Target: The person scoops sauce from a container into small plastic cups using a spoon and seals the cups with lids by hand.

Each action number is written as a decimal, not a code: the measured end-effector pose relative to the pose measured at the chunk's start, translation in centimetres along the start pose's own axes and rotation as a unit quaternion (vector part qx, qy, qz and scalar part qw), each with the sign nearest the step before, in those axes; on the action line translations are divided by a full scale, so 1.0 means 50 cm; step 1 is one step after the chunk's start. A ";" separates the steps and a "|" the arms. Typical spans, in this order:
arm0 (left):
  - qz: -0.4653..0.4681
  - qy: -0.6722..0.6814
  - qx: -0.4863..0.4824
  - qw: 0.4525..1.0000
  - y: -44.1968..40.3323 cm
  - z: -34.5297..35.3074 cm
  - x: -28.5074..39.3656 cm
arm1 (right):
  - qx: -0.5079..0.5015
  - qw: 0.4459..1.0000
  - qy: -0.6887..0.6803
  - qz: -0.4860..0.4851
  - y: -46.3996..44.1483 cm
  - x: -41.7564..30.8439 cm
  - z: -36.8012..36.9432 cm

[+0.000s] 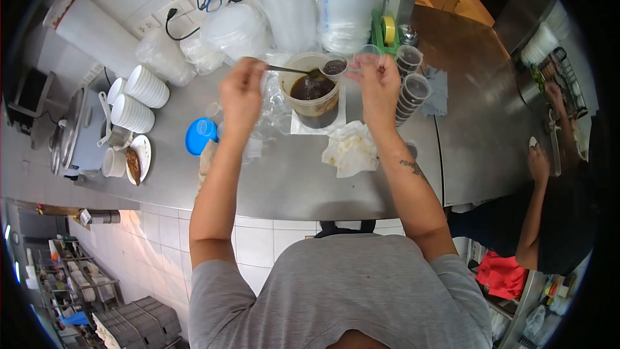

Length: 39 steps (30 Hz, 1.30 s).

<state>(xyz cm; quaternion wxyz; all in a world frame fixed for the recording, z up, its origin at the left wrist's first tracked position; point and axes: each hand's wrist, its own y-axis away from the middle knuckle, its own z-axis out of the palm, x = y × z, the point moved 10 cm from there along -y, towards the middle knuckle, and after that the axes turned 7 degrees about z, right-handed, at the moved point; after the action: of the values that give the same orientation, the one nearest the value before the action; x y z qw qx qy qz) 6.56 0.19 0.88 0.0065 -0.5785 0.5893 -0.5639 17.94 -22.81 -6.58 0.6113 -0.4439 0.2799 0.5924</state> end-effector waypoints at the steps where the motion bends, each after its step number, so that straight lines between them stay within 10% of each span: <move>1: 0.033 0.013 -0.039 0.999 0.013 0.040 0.002 | -0.003 1.000 0.001 -0.004 0.003 -0.002 0.001; 4: 0.126 0.025 -0.103 0.986 0.032 0.095 0.031 | -0.009 1.000 0.009 -0.019 0.005 -0.007 0.003; 17: -0.339 0.235 0.060 0.909 0.061 -0.029 -0.199 | -0.010 0.998 0.052 -0.030 0.005 -0.016 0.004; 39: -0.145 -0.083 -0.021 0.986 0.016 0.055 -0.158 | 0.025 0.997 0.028 -0.061 0.000 -0.039 -0.004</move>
<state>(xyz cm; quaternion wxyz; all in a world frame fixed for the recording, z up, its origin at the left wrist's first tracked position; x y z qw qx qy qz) 10.43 3.60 -5.74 -0.0381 -0.7029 0.5081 -0.4964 17.69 -23.91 -5.00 0.6493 -0.4612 0.2843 0.5338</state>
